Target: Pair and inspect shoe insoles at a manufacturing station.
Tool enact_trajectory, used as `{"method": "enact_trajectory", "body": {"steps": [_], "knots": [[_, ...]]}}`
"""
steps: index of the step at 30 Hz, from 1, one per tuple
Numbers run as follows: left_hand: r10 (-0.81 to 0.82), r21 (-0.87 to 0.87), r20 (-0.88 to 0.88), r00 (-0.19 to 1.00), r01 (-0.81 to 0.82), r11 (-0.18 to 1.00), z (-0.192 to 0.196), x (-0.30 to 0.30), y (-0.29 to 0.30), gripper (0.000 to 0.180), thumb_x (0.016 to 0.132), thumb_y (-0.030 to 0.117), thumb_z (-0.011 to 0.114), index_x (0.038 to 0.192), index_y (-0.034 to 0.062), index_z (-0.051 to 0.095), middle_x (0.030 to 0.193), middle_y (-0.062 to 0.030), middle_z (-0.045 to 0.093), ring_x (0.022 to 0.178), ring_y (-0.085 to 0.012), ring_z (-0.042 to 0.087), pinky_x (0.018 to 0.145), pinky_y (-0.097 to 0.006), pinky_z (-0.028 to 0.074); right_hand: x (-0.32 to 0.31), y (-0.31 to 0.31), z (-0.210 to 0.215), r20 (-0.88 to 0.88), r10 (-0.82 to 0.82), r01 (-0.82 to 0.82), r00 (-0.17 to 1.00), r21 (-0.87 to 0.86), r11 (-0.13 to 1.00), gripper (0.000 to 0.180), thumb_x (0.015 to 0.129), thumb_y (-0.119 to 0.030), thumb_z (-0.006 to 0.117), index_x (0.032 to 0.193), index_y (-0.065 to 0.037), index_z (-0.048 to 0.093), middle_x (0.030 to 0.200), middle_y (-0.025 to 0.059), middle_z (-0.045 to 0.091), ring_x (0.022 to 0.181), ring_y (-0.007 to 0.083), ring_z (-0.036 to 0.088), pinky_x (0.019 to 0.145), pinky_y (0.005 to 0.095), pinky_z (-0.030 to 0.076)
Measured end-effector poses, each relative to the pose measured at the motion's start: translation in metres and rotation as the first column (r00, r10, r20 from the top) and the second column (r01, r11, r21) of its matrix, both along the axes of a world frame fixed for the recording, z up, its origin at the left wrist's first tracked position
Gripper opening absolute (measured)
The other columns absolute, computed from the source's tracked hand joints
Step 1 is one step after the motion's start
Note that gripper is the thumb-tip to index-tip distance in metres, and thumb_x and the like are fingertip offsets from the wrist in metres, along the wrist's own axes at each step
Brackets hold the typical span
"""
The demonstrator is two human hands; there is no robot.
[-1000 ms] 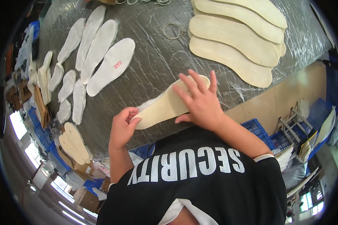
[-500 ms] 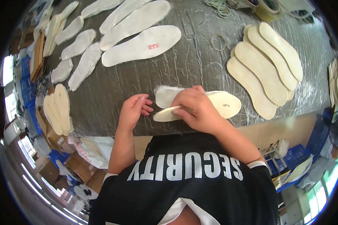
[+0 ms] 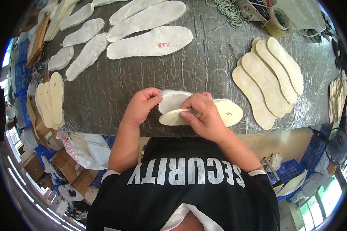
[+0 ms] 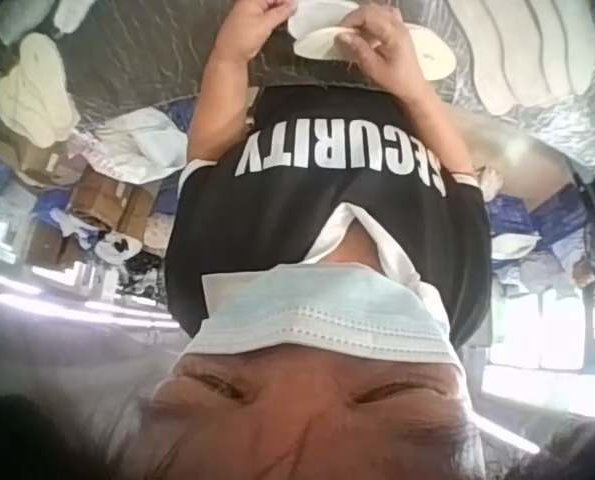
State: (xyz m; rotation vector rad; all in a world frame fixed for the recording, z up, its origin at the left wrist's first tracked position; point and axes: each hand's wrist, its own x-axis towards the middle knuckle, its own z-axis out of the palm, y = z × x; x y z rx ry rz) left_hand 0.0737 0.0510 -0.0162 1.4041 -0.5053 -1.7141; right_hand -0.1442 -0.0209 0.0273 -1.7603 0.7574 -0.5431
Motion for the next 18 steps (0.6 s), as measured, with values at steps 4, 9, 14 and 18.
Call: {"method": "enact_trajectory", "body": {"steps": [4,9,14,18], "knots": [[0.028,-0.029,-0.197,0.980,-0.035,0.999,0.010,-0.004,-0.001,0.010,0.089,0.011,0.063,0.090,0.0010,0.062,0.081,0.0013,0.060,0.071,-0.0057,0.052,0.065,-0.022,0.044,-0.003,-0.001,0.000,-0.031,0.004,-0.003,1.000,0.046,0.999,0.008,0.080,-0.008,0.065,0.085,-0.007,0.059,0.077,0.0040,0.058,0.076,0.0211,0.054,0.080,0.0331,0.033],[-0.044,-0.096,-0.273,0.961,0.018,0.995,0.016,-0.011,-0.005,0.016,0.089,0.015,0.064,0.094,-0.0007,0.062,0.082,0.0002,0.061,0.072,-0.0060,0.053,0.066,-0.021,0.045,-0.008,0.006,-0.007,0.017,-0.116,0.102,0.993,0.367,0.925,0.008,0.086,-0.009,0.062,0.090,-0.004,0.059,0.081,0.0026,0.057,0.077,0.0155,0.051,0.079,0.0300,0.038],[-0.080,-0.150,-0.258,0.963,0.042,0.988,0.021,-0.015,-0.008,0.017,0.090,0.015,0.064,0.093,-0.0013,0.062,0.083,-0.0008,0.062,0.074,-0.0068,0.055,0.069,-0.022,0.047,-0.011,0.006,-0.009,0.110,-0.160,0.093,0.981,0.460,0.883,0.008,0.089,-0.008,0.061,0.094,-0.003,0.057,0.085,0.0002,0.055,0.081,0.0098,0.049,0.077,0.0250,0.041],[-0.078,-0.151,-0.246,0.966,0.041,0.988,0.028,-0.021,-0.010,0.017,0.090,0.015,0.063,0.093,-0.0019,0.062,0.083,-0.0015,0.062,0.074,-0.0071,0.056,0.068,-0.022,0.047,-0.012,0.006,-0.010,0.130,-0.176,0.091,0.976,0.488,0.868,0.008,0.089,-0.008,0.060,0.095,-0.004,0.056,0.086,-0.0011,0.054,0.082,0.0076,0.049,0.076,0.0230,0.041]]}}
